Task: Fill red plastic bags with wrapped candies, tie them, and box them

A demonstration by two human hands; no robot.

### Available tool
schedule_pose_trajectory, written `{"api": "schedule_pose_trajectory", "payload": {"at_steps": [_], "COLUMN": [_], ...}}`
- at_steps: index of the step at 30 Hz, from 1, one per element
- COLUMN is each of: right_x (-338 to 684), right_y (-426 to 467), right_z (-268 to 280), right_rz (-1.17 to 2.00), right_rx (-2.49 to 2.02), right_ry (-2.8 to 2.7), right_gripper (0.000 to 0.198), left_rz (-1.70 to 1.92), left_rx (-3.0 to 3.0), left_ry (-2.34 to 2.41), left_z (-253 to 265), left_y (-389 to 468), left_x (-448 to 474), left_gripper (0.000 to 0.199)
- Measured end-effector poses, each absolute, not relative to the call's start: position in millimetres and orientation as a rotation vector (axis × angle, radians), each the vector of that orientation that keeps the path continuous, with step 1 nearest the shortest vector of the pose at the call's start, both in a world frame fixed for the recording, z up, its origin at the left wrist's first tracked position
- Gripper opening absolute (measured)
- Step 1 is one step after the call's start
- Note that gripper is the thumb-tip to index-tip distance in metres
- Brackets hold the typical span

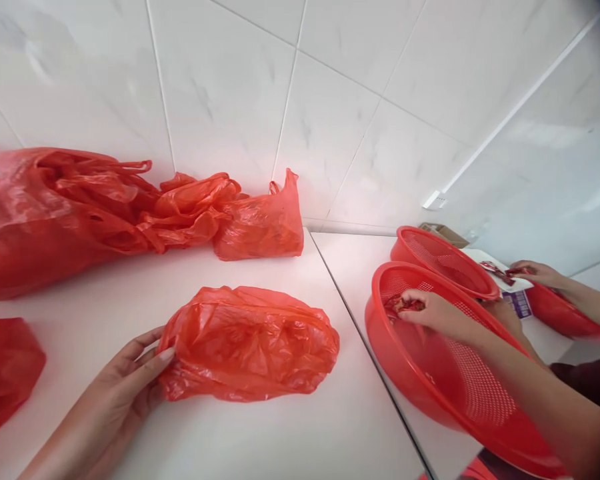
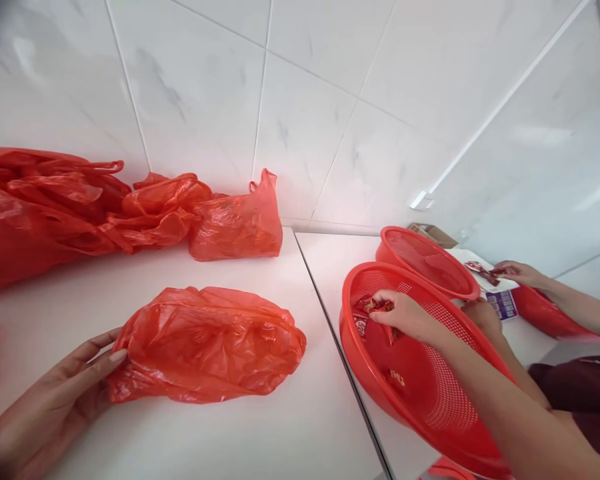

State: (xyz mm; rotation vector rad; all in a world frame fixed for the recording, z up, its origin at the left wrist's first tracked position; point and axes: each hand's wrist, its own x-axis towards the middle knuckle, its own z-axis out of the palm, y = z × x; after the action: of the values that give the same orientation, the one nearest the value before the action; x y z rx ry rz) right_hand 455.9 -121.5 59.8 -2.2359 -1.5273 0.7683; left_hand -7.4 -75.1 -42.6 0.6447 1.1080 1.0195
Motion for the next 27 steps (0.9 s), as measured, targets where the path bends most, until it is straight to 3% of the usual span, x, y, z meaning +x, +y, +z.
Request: {"api": "schedule_pose_trajectory", "payload": {"at_steps": [8,12,18,23,27], "right_x": [343,266,226,264,337], "right_y": [-111,-96,-68,-59,-70], "right_z": [112,95,58,73,91], "right_rz": [0.6,0.806,0.883,0.506,0.057], "right_rx": [-1.894,-1.668,-1.574,-1.688,-2.085], "right_ry": [-1.863,-2.182,-2.357,-2.243,-2.034], "right_gripper": [0.023,0.013,0.03,0.03,0.025], "left_rz": [1.06,1.047,1.068,1.068,1.049], "left_rx": [0.671,0.707,0.69,0.674,0.669], "left_ry": [0.985,0.919,0.945,0.928,0.968], "left_z": [-30,-31,-26,-26,-28], "left_y": [-84,-86,-88,-88,-86], "left_x": [2,-1,0,-2,-3], "left_gripper": [0.043,0.041,0.049,0.047,0.05]}}
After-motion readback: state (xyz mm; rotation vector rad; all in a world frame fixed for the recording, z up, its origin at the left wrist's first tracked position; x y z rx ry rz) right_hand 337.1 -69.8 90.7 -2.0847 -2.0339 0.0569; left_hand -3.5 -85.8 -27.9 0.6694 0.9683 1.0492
